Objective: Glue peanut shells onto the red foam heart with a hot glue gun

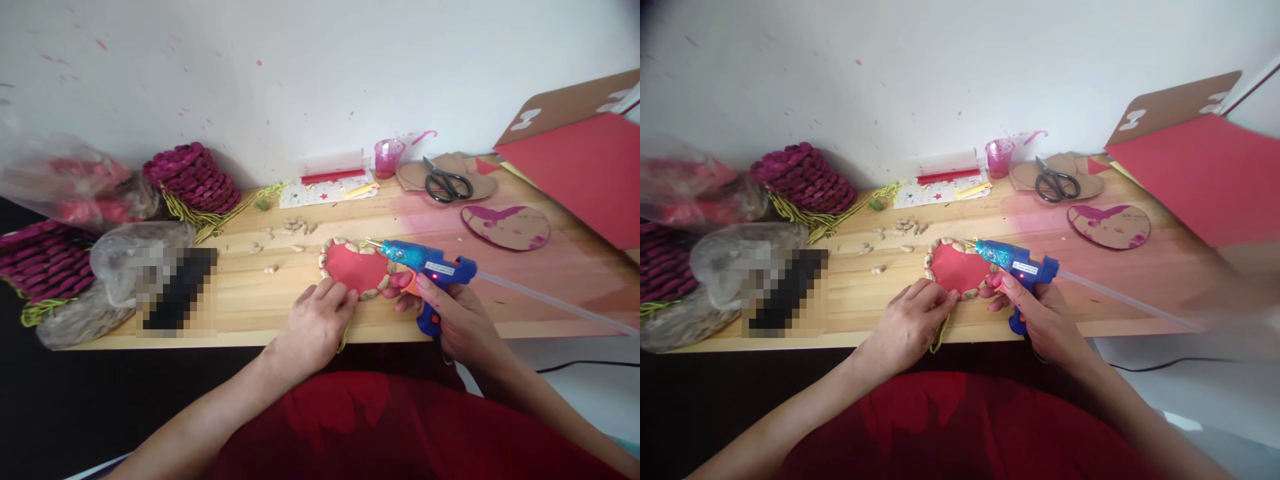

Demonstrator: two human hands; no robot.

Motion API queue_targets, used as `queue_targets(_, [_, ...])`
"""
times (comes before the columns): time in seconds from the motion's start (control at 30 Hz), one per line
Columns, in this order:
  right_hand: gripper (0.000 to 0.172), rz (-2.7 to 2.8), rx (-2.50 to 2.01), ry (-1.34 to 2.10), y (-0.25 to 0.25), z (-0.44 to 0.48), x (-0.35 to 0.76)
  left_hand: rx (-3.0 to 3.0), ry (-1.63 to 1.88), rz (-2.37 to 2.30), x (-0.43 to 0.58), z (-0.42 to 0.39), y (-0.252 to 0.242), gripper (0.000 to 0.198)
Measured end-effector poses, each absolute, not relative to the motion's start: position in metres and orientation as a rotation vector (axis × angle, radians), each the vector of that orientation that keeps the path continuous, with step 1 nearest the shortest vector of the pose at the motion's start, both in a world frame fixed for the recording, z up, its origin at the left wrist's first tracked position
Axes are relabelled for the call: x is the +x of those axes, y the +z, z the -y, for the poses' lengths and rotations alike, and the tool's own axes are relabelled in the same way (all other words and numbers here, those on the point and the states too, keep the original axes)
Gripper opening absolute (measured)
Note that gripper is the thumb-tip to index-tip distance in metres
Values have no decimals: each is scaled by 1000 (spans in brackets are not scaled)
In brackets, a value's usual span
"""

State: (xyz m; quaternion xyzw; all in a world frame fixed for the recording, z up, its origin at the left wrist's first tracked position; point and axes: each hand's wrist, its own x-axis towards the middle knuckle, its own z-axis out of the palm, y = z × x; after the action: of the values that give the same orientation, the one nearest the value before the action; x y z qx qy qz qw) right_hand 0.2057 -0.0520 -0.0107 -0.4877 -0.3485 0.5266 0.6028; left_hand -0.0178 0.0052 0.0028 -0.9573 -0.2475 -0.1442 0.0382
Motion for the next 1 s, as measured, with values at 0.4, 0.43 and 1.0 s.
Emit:
queue_targets(0.4, [27, 770, -1114, 1224, -8, 46, 205, -3010, -940, 933, -44, -9, 9, 48])
queue_targets(0.43, [28, 764, -1115, 1225, -6, 46, 205, -2999, -992, 997, -50, -11, 10, 50])
queue_targets(1.0, [30, 784, -1134, 1190, -4, 47, 202, -3082, -609, 825, -40, -4, -6, 45])
